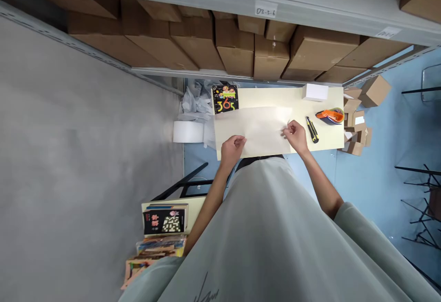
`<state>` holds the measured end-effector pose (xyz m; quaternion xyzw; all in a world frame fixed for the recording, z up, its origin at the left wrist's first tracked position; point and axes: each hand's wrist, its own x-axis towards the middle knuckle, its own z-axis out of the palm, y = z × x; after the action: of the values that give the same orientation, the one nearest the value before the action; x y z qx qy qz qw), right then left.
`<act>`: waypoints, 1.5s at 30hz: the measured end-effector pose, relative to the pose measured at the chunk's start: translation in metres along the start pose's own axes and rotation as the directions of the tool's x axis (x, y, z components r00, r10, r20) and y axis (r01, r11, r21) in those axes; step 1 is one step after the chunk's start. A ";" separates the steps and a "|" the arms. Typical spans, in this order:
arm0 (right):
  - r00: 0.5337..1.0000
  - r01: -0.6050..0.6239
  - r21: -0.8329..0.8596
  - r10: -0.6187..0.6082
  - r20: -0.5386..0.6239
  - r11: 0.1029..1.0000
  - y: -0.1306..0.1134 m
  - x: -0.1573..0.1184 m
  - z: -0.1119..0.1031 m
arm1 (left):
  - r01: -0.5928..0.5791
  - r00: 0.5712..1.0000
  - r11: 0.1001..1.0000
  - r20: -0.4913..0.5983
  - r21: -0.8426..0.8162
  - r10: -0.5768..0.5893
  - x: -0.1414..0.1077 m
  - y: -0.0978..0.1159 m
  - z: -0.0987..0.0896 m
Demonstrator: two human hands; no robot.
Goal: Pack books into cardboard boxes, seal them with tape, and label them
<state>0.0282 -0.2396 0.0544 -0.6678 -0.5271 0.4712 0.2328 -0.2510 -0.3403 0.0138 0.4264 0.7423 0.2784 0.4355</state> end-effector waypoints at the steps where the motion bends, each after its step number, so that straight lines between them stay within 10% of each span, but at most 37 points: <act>1: 1.000 -0.012 -0.009 0.012 -0.009 1.000 0.006 0.003 -0.010 | -0.005 1.000 1.000 0.022 0.023 0.004 0.005 0.006 0.007; 14: 0.942 -0.334 -0.126 0.326 -0.076 0.934 0.110 0.070 -0.017 | 0.126 0.977 0.960 0.138 0.251 -0.164 0.055 0.007 0.106; 23: 0.956 -0.280 -0.285 0.293 0.004 0.917 0.134 0.078 -0.014 | 0.322 0.931 0.861 -0.299 0.394 -0.211 0.059 -0.057 0.058; 35: 0.971 -0.183 -0.321 0.221 0.087 0.929 0.112 0.075 -0.010 | 0.417 0.883 0.844 -0.372 0.339 -0.286 0.087 -0.076 0.053; 45: 0.988 0.054 -0.125 -0.034 0.151 0.991 0.071 0.055 -0.055 | 0.337 0.912 0.869 -0.356 0.362 -0.206 0.034 -0.048 0.003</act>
<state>0.1105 -0.2022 -0.0002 -0.6328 -0.5868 0.4793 0.1598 -0.2760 -0.3341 -0.0391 0.3510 0.8955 0.1116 0.2496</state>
